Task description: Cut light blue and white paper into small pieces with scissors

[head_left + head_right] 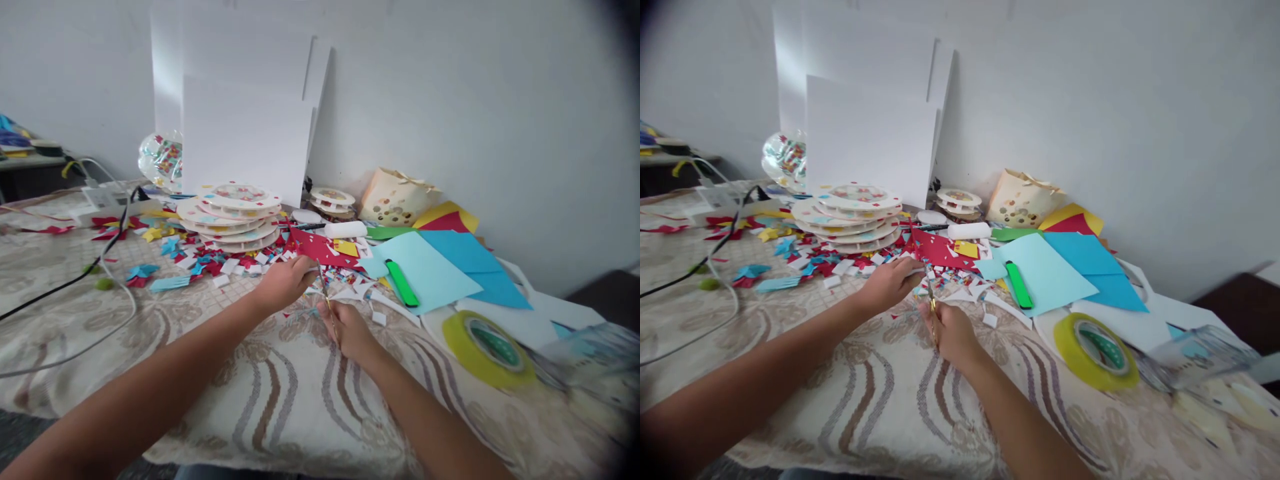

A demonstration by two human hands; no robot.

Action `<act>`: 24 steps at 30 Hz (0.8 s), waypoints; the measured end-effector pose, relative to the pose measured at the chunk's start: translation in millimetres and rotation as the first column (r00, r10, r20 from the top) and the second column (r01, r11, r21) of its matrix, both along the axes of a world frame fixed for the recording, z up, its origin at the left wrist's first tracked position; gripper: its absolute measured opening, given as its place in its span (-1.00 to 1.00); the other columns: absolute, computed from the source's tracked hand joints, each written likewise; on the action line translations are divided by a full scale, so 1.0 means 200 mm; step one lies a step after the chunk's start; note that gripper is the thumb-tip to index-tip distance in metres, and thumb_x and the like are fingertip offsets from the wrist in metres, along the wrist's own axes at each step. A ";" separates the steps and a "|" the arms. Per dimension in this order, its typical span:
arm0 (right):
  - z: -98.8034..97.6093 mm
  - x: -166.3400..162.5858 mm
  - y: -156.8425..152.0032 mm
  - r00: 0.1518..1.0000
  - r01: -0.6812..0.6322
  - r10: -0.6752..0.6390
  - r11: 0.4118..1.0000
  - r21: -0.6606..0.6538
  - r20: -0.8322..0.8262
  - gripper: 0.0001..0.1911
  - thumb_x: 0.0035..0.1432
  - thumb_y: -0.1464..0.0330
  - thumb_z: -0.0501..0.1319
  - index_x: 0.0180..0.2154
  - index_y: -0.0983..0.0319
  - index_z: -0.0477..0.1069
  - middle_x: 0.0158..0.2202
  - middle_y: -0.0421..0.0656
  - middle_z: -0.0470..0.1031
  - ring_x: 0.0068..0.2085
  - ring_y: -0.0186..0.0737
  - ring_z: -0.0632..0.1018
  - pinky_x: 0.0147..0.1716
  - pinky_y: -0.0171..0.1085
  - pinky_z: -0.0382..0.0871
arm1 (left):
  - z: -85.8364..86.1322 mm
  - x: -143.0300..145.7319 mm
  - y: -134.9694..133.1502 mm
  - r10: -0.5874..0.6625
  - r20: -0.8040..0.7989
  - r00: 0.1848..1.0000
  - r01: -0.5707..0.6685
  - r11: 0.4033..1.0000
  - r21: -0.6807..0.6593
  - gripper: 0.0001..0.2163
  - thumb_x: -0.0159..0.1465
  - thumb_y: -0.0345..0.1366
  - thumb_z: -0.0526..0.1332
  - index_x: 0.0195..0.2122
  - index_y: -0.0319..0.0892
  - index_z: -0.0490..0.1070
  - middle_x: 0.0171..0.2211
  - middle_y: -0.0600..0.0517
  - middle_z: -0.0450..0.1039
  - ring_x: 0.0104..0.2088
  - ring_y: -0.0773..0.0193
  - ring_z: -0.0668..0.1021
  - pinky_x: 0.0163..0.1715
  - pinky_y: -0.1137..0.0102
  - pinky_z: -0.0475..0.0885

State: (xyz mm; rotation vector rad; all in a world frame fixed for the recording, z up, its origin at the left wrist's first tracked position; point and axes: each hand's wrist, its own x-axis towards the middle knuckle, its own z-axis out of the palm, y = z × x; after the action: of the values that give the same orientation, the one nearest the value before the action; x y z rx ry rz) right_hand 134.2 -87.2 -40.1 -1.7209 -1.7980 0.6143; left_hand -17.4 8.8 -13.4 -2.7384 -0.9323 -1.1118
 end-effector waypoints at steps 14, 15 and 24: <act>0.02 0.03 -0.01 0.987 -0.100 0.088 0.992 -0.083 -0.133 -0.44 0.12 -0.09 -0.15 -0.60 0.23 0.08 -0.69 -0.29 0.13 -0.62 -0.40 0.22 -0.60 -0.38 0.02 | 0.02 0.00 -0.03 0.159 0.106 0.981 -0.138 0.973 -0.183 -0.79 0.24 -0.18 -0.02 -0.21 -0.17 0.27 -0.44 0.02 0.47 -0.43 0.26 0.52 -0.47 0.44 0.31; 0.02 0.03 -0.01 0.985 -0.106 0.094 0.991 -0.082 -0.142 -0.44 0.12 -0.09 -0.17 -0.60 0.23 0.07 -0.69 -0.29 0.12 -0.62 -0.40 0.20 -0.60 -0.38 0.01 | 0.01 0.00 -0.03 0.162 0.107 0.981 -0.142 0.975 -0.172 -0.79 0.24 -0.18 -0.01 -0.22 -0.17 0.27 -0.44 0.02 0.47 -0.43 0.26 0.52 -0.47 0.44 0.30; 0.04 0.02 -0.02 0.990 -0.095 0.091 0.995 -0.036 -0.107 -0.44 0.15 -0.07 -0.24 -0.55 0.24 0.11 -0.64 -0.27 0.14 -0.58 -0.38 0.22 -0.56 -0.36 0.05 | -0.03 0.01 -0.02 -0.095 0.172 0.981 0.092 0.995 0.029 -0.83 0.24 -0.30 0.02 -0.20 -0.16 0.32 -0.31 -0.02 0.42 -0.34 0.32 0.48 -0.34 0.45 0.34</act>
State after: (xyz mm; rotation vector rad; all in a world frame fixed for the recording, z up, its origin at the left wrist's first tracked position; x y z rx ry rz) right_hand 137.6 -90.7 -32.7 -1.6070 -1.8104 0.7719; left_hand -15.9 5.6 -18.4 -2.7296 -0.8110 -1.3861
